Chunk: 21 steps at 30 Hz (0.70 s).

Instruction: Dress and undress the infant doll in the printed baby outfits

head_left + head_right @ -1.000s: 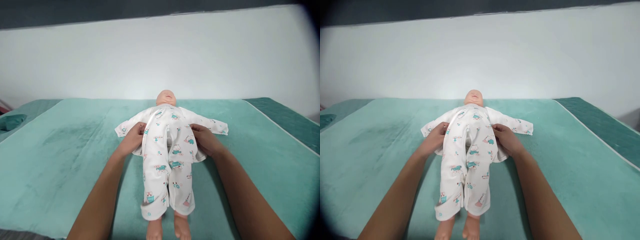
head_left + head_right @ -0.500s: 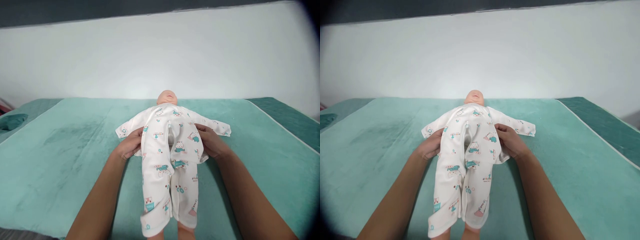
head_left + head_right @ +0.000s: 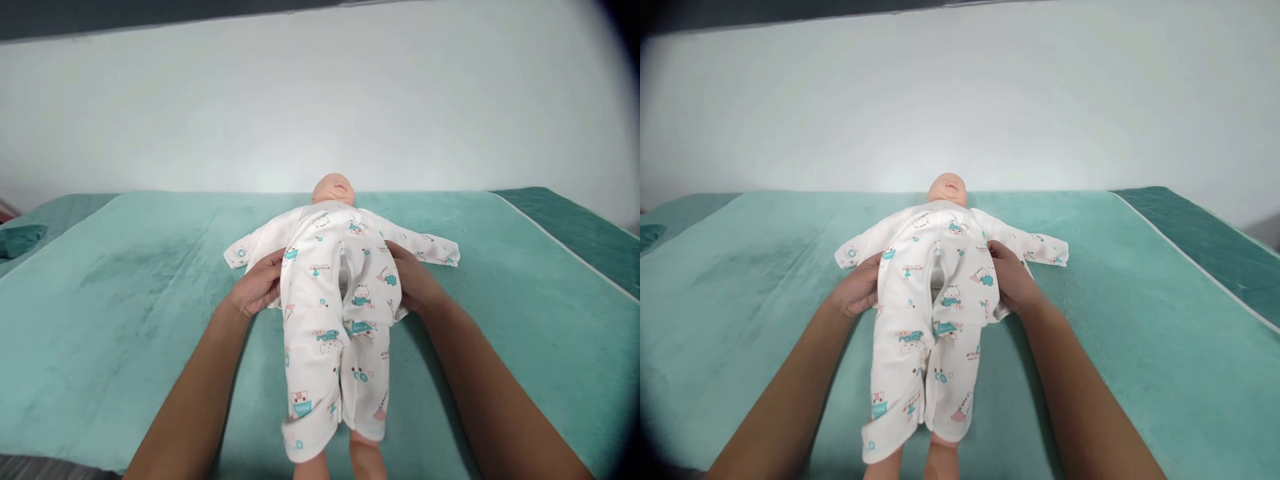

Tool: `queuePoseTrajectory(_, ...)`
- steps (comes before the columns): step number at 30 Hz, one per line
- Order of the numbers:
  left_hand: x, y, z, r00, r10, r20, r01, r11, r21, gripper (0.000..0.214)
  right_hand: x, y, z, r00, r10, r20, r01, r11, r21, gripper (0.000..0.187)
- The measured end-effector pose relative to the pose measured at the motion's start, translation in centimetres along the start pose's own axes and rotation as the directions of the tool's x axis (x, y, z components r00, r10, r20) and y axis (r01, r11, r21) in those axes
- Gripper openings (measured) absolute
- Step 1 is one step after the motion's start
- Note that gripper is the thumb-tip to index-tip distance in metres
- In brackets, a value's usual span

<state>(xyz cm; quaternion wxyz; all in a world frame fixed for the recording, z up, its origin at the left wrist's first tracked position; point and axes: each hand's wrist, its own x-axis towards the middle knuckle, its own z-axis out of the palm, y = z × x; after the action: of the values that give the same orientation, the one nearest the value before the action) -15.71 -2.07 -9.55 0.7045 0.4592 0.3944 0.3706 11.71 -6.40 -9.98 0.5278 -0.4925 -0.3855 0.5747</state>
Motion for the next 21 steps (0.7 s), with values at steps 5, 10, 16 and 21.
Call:
queuePoseTrajectory(5, 0.0, 0.0, 0.2, 1.000, 0.010, -0.004, -0.010, 0.999, -0.036, 0.042, -0.2, -0.5, -1.1, 0.990, 0.021, 0.141, -0.021, 1.000, 0.001, 0.021)
queuePoseTrajectory(10, -0.4, 0.3, 0.8, 1.000, 0.007, -0.010, -0.008, 1.000, -0.022, 0.038, -0.6, -1.1, -1.7, 0.975, 0.001, 0.220, -0.006, 1.000, 0.021, 0.022)
queuePoseTrajectory(16, -0.5, 0.2, 0.8, 1.000, 0.015, 0.011, -0.014, 0.999, -0.033, 0.037, -0.6, -1.0, -1.7, 0.979, 0.019, 0.201, -0.032, 0.997, 0.064, 0.027)
queuePoseTrajectory(21, -0.3, -0.1, 0.5, 0.997, 0.045, 0.067, -0.043, 0.998, -0.045, 0.033, -0.7, -1.0, -2.0, 0.974, 0.033, 0.225, -0.044, 0.998, 0.047, 0.035)
